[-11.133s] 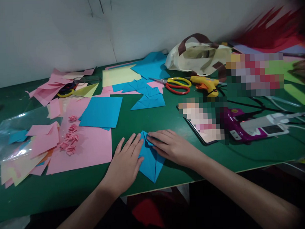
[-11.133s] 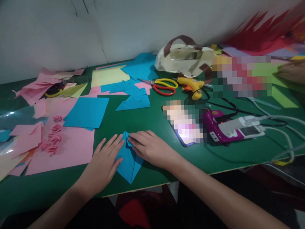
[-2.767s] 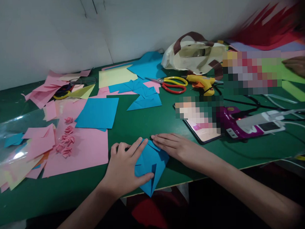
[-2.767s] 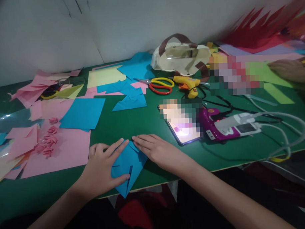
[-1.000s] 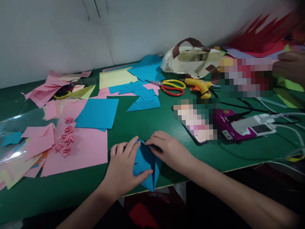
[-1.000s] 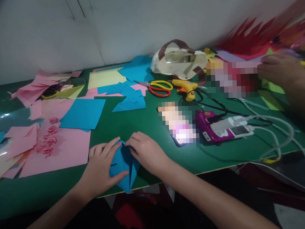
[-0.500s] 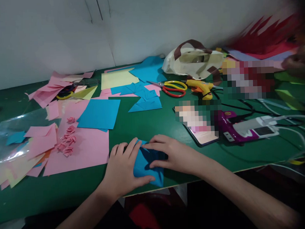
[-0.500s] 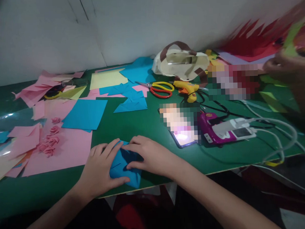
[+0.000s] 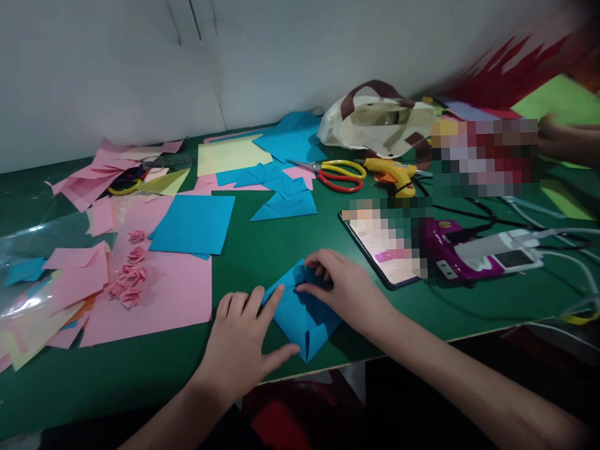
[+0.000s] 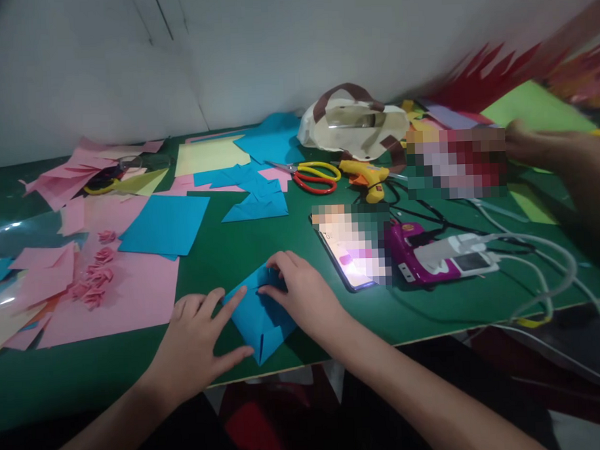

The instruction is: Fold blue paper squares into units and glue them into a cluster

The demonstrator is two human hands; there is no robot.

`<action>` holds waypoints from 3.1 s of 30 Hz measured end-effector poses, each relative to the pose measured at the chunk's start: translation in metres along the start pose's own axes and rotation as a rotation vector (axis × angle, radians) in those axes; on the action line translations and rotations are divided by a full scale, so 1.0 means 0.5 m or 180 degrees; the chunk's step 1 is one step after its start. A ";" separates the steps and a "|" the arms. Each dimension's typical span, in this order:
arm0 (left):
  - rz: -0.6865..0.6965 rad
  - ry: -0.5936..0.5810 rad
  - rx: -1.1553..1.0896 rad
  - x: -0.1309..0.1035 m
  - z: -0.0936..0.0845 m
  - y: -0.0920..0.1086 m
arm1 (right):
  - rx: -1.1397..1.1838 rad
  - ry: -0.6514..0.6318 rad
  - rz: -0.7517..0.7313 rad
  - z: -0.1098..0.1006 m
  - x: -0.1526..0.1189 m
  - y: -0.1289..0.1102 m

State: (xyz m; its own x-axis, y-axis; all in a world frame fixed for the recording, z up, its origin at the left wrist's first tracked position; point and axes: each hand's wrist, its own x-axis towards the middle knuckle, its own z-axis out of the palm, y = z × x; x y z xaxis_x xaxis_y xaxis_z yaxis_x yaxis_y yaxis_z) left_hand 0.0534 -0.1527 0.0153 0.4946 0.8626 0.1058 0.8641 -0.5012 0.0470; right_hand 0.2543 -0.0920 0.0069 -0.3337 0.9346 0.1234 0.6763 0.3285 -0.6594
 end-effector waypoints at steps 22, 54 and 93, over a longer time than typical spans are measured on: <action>-0.0277 0.0060 -0.0790 0.012 -0.008 -0.063 | -0.0461 -0.0211 -0.1543 -0.014 0.003 0.024; 0.1287 0.0308 -0.0577 0.010 -0.009 -0.067 | 0.0237 -0.0104 -0.0804 -0.008 -0.014 0.021; 0.1591 0.0570 0.0096 -0.003 0.011 -0.029 | -0.0605 0.0011 -0.0435 0.014 -0.006 0.023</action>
State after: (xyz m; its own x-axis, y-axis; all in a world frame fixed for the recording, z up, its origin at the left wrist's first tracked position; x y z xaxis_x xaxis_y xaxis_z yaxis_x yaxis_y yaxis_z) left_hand 0.0406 -0.1461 0.0088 0.8253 0.4926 0.2761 0.5306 -0.8438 -0.0808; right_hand 0.2584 -0.0922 -0.0060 -0.4286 0.8800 0.2047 0.7365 0.4715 -0.4849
